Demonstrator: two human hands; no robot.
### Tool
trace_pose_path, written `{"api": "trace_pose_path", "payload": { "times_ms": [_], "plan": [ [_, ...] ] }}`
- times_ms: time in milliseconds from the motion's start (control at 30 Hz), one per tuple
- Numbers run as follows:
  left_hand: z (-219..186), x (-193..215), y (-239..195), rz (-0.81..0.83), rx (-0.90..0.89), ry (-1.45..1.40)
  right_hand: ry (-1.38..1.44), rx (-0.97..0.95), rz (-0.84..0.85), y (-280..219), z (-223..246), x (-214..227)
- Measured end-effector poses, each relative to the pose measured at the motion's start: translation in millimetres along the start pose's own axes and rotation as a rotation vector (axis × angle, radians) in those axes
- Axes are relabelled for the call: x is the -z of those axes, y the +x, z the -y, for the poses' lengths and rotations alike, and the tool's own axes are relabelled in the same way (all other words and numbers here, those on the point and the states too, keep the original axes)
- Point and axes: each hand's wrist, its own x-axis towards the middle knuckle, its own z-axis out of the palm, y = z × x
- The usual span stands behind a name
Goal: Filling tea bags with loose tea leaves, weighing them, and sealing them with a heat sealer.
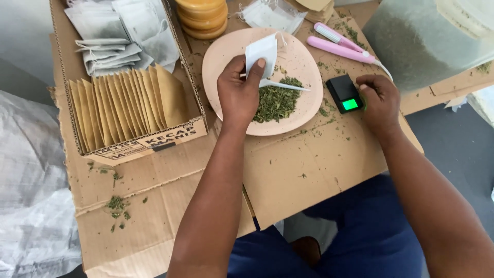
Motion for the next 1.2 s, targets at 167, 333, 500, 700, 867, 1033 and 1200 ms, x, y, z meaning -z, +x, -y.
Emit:
{"api": "trace_pose_path", "payload": {
  "times_ms": [167,333,500,700,867,1033,1200],
  "plan": [
    [-8,4,-2,-0.012,-0.008,0.013,0.047,0.005,0.022,-1,1,1],
    [-20,5,-1,-0.007,-0.019,0.062,0.054,0.040,0.039,-1,11,6],
    [-5,6,-5,0.022,-0.044,0.159,0.116,0.015,0.048,-3,12,6],
    [-13,3,-6,0.043,-0.149,0.236,0.151,0.076,0.040,1,6,6],
    [-13,3,-7,0.053,-0.167,0.282,0.146,0.081,0.067,0,8,7],
    [-21,2,-9,0.051,-0.185,0.309,0.158,0.078,0.063,-1,6,6],
    [-36,-5,-7,0.067,-0.191,0.371,0.166,0.072,0.052,1,14,11]
  ]
}}
